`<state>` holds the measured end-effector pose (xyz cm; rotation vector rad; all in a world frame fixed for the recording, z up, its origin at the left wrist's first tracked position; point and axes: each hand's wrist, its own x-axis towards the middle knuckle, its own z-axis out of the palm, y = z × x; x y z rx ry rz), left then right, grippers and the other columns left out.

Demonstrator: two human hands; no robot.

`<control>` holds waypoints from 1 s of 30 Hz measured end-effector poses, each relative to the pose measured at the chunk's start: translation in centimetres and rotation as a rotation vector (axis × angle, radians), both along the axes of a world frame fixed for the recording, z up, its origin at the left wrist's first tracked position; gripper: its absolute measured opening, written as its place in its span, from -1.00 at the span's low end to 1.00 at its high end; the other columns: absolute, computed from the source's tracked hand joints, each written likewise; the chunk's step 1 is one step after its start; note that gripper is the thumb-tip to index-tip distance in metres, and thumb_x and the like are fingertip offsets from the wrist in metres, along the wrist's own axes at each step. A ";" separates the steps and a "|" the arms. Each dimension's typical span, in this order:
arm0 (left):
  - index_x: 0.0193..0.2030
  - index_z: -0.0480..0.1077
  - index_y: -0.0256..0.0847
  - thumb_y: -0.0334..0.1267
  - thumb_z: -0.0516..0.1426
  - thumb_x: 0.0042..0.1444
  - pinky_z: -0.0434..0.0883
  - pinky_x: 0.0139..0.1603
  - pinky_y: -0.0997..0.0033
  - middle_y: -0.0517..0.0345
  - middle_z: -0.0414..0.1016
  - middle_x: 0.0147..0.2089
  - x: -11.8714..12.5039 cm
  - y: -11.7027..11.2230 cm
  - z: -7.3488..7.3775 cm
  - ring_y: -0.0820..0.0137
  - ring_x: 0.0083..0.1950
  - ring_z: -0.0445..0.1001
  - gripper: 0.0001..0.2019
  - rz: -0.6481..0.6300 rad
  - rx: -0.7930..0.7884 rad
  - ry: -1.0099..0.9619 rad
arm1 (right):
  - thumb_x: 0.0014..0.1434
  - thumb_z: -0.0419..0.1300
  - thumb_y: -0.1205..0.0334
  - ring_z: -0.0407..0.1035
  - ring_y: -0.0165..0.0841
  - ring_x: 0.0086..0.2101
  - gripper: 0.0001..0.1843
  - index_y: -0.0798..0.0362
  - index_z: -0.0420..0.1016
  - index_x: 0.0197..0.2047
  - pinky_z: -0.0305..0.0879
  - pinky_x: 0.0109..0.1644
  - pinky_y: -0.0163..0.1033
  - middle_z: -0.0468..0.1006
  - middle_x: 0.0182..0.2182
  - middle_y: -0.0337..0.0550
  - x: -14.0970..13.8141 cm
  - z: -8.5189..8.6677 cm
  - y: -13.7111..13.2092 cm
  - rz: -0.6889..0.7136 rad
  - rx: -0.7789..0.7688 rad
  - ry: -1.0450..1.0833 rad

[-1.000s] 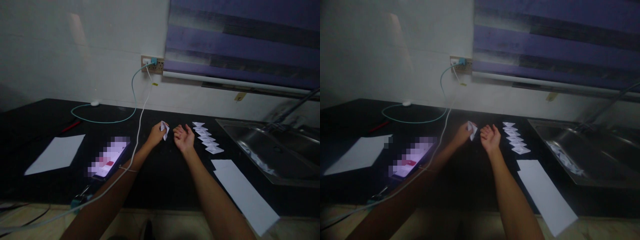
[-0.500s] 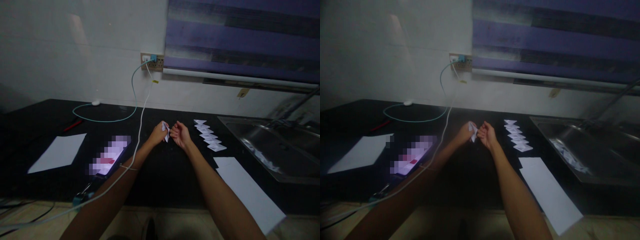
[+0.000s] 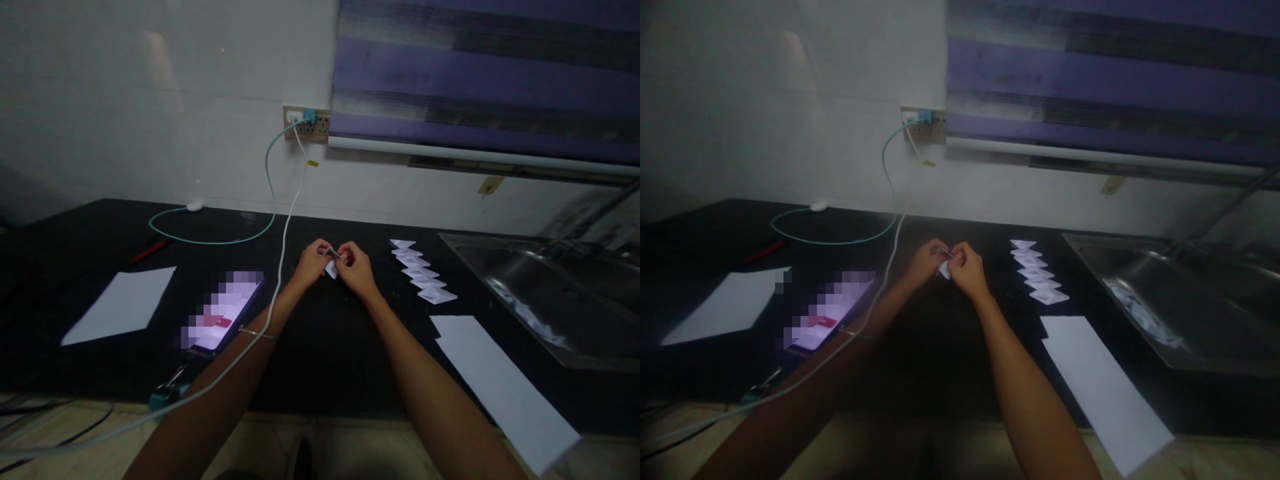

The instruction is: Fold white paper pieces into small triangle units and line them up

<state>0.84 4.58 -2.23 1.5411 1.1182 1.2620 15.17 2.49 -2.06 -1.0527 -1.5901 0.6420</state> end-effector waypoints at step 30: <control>-0.40 0.44 -0.34 0.04 0.11 0.30 0.25 -0.62 0.60 0.13 0.47 -0.56 0.4 -1.1 1.7 0.54 -0.60 0.39 -0.56 -0.225 -0.111 -0.061 | 0.01 0.36 -0.06 0.23 -0.46 -0.57 -0.66 0.07 0.55 -0.40 0.12 -0.52 -0.34 0.44 -0.58 -0.28 1.4 -0.5 1.4 0.152 -0.251 0.296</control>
